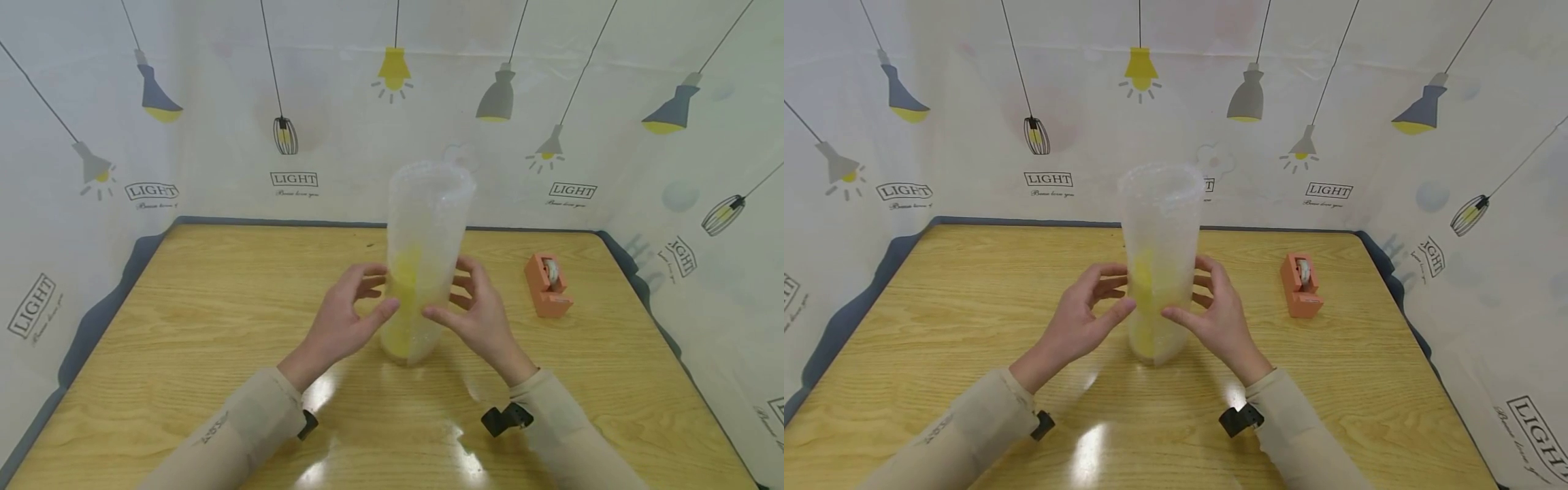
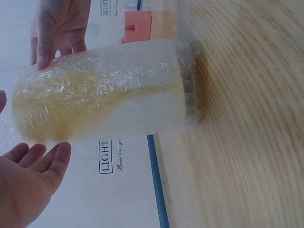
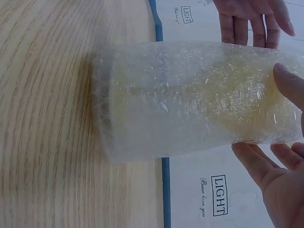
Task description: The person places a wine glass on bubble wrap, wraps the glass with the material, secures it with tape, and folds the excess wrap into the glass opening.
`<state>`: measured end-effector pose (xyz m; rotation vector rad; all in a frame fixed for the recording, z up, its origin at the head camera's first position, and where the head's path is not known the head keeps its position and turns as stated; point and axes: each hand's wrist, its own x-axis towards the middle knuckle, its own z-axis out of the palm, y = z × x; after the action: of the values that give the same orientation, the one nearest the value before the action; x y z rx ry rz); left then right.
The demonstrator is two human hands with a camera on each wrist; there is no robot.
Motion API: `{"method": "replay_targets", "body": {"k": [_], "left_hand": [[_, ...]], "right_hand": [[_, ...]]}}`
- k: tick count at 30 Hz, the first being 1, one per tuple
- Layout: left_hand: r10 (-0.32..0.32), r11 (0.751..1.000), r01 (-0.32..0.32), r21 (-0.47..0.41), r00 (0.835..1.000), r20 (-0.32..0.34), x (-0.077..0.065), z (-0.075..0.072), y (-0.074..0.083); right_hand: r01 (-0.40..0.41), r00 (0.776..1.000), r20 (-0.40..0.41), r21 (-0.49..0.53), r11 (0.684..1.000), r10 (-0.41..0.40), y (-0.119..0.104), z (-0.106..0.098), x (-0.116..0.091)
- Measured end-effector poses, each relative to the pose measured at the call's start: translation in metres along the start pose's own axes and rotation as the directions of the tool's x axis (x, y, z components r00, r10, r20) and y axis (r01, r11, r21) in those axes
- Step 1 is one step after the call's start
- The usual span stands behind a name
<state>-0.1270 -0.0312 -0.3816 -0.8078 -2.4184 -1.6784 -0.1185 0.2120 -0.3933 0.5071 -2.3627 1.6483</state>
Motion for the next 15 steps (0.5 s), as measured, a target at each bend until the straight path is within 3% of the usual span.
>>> {"method": "replay_targets", "body": {"k": [3,6,15], "left_hand": [[-0.052,0.998,0.052,0.031,0.998,-0.024,0.0019,0.0014,0.0024],[-0.061,0.995,0.065,0.080,0.997,-0.045,0.0050,0.0028,0.0040],[-0.014,0.984,0.028,0.178,0.997,-0.075,0.0097,0.0060,0.0051]], "right_hand": [[0.008,1.000,0.007,-0.016,1.000,-0.008,-0.0001,0.0004,-0.0002],[0.023,1.000,0.018,-0.036,0.999,-0.023,0.0005,0.0008,-0.0005],[0.037,0.998,0.062,-0.092,0.995,-0.032,-0.0014,-0.0003,-0.0012]]}}
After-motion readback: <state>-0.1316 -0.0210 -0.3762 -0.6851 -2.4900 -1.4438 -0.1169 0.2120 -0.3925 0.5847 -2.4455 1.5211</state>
